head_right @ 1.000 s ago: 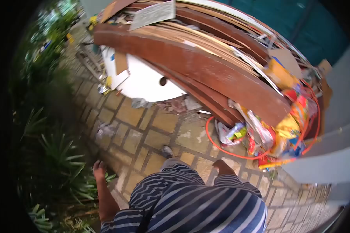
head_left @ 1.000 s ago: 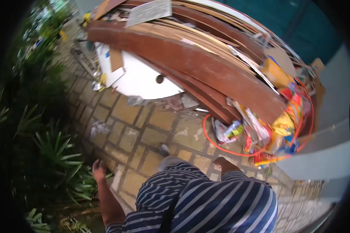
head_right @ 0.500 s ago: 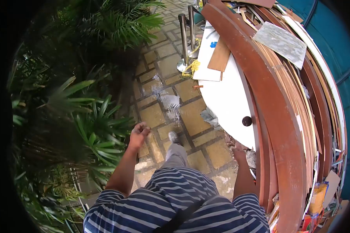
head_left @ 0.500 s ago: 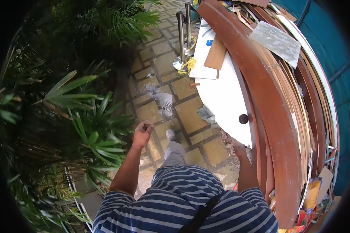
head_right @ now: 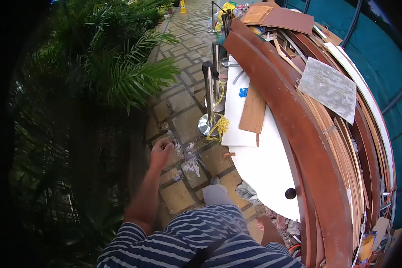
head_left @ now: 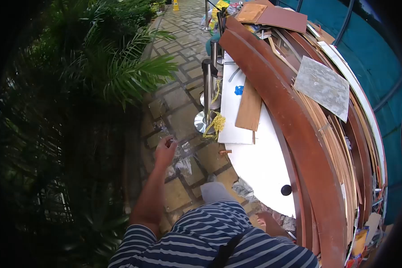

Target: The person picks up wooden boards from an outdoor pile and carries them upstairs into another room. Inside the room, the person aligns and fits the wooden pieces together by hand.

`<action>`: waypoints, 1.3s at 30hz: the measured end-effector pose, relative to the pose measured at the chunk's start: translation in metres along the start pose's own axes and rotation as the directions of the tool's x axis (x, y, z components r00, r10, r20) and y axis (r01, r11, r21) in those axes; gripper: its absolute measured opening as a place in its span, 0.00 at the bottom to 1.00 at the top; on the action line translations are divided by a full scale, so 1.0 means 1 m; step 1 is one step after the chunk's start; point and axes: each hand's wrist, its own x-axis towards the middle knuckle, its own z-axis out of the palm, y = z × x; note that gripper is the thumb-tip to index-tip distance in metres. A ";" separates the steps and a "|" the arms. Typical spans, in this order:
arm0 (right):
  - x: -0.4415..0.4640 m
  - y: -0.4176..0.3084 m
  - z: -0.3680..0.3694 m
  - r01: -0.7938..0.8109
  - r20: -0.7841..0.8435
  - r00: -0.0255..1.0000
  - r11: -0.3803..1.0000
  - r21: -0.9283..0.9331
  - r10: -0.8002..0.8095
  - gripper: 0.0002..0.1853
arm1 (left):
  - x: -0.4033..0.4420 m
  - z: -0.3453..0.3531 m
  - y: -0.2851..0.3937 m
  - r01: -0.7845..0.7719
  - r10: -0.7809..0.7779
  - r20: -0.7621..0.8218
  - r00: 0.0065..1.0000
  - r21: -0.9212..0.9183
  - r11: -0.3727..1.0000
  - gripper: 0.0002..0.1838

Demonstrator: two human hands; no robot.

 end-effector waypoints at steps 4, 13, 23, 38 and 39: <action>-0.004 -0.165 -0.021 0.289 -0.253 0.921 0.955 -0.061 -0.295 0.21 | 0.126 0.009 -0.009 -0.148 0.145 0.040 0.989 0.092 0.985 0.21; -0.200 -0.678 -0.057 0.828 -0.555 0.252 0.473 -0.300 -0.793 0.23 | 0.337 -0.046 0.026 -0.010 0.009 0.012 1.000 0.068 0.998 0.19; -0.340 -1.011 -0.036 0.919 -0.559 -0.088 0.150 -0.366 -0.825 0.21 | 0.675 -0.097 0.083 -0.188 0.196 0.072 0.978 -0.104 0.977 0.21; -0.340 -1.360 -0.027 0.883 -0.748 0.053 0.381 -0.274 -0.661 0.21 | 1.265 0.008 0.142 -0.269 0.265 0.314 0.912 -0.030 0.963 0.22; -0.341 -1.403 -0.027 0.876 -0.744 0.084 0.405 -0.262 -0.663 0.20 | 1.307 0.013 0.128 -0.248 0.207 0.335 0.919 0.085 0.965 0.22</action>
